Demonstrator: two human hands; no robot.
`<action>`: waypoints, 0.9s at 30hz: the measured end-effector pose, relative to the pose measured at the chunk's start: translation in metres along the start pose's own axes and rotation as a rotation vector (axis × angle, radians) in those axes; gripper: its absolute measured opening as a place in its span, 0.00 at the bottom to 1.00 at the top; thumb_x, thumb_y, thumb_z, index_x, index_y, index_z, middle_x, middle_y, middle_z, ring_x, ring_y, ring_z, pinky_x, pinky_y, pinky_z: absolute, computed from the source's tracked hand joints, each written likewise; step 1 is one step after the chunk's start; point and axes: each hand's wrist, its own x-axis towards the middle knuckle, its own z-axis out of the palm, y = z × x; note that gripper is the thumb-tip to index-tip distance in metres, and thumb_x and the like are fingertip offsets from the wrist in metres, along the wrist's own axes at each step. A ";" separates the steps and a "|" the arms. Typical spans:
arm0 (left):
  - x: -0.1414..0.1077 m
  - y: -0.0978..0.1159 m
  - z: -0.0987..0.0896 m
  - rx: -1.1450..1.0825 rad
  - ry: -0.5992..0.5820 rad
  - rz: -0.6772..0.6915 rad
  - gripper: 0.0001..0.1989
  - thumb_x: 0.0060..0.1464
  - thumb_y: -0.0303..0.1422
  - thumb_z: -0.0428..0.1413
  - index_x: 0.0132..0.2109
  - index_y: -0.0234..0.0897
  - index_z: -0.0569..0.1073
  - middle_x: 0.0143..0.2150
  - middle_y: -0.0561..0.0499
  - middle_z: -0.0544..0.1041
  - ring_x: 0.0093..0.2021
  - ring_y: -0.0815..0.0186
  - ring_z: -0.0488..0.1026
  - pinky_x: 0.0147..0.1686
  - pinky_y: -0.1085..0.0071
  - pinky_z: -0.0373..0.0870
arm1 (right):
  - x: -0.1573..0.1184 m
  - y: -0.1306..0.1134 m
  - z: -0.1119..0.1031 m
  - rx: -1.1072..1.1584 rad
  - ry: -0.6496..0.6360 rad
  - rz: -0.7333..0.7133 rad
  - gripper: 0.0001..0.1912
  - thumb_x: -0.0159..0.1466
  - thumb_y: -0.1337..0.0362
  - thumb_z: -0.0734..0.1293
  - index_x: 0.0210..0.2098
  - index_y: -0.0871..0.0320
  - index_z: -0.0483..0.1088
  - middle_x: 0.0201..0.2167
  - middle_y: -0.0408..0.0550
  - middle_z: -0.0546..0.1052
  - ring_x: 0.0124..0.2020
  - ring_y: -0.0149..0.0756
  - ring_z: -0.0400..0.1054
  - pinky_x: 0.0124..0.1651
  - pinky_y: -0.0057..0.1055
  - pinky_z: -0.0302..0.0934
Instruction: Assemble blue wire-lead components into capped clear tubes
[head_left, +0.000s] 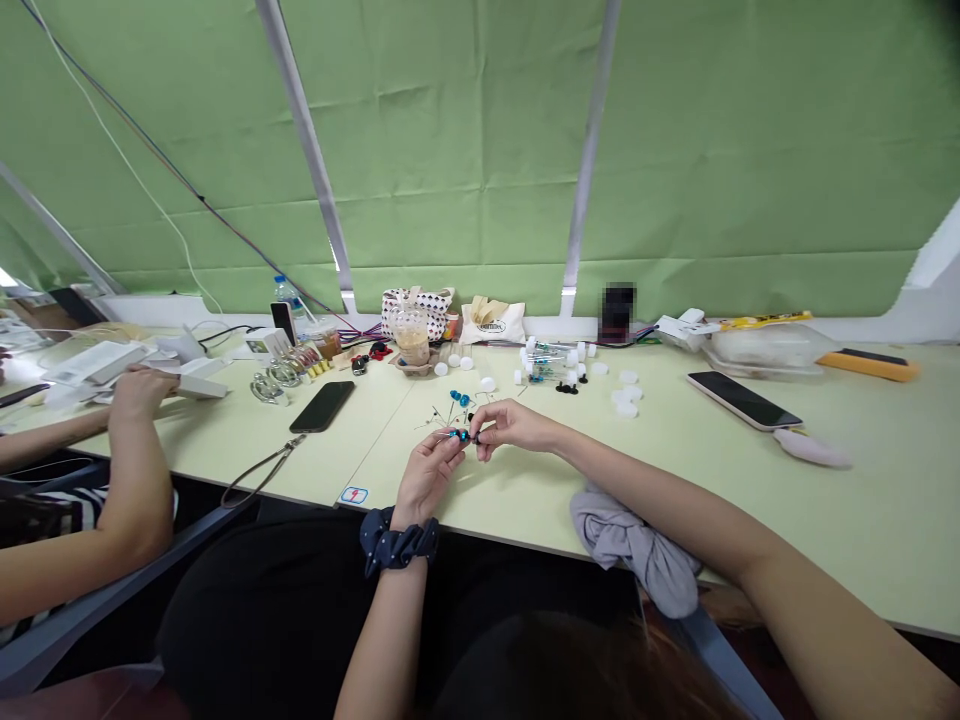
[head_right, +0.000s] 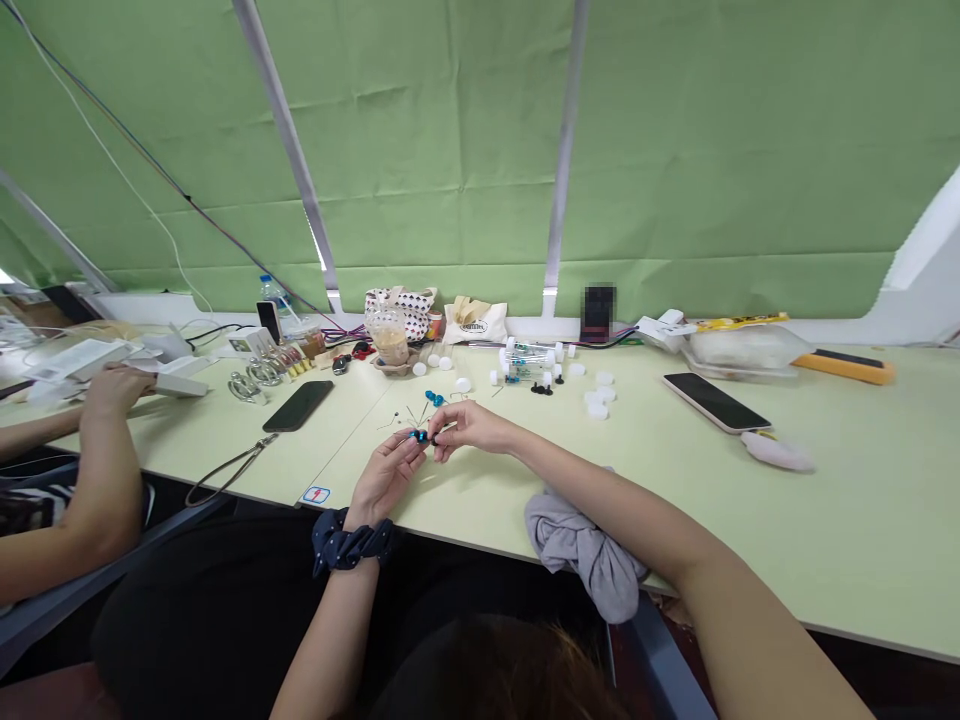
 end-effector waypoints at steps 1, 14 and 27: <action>0.000 0.000 0.000 0.004 0.002 0.000 0.15 0.40 0.29 0.67 0.38 0.34 0.75 0.38 0.49 0.79 0.39 0.67 0.76 0.38 0.74 0.69 | 0.000 0.002 -0.001 0.017 -0.002 0.005 0.19 0.52 0.56 0.73 0.36 0.63 0.69 0.27 0.47 0.75 0.29 0.34 0.74 0.37 0.34 0.69; 0.001 -0.003 0.000 0.095 0.027 0.083 0.15 0.38 0.30 0.67 0.37 0.35 0.74 0.38 0.49 0.79 0.39 0.68 0.75 0.40 0.72 0.67 | 0.003 0.017 -0.005 0.153 0.041 0.008 0.18 0.50 0.62 0.75 0.37 0.63 0.71 0.32 0.46 0.74 0.32 0.30 0.71 0.41 0.31 0.65; 0.001 -0.003 0.003 0.099 0.077 0.086 0.14 0.36 0.30 0.68 0.33 0.33 0.75 0.34 0.48 0.79 0.36 0.68 0.75 0.40 0.70 0.67 | 0.005 0.021 -0.007 0.066 0.152 -0.037 0.17 0.53 0.59 0.73 0.38 0.60 0.70 0.35 0.47 0.72 0.29 0.27 0.67 0.31 0.26 0.63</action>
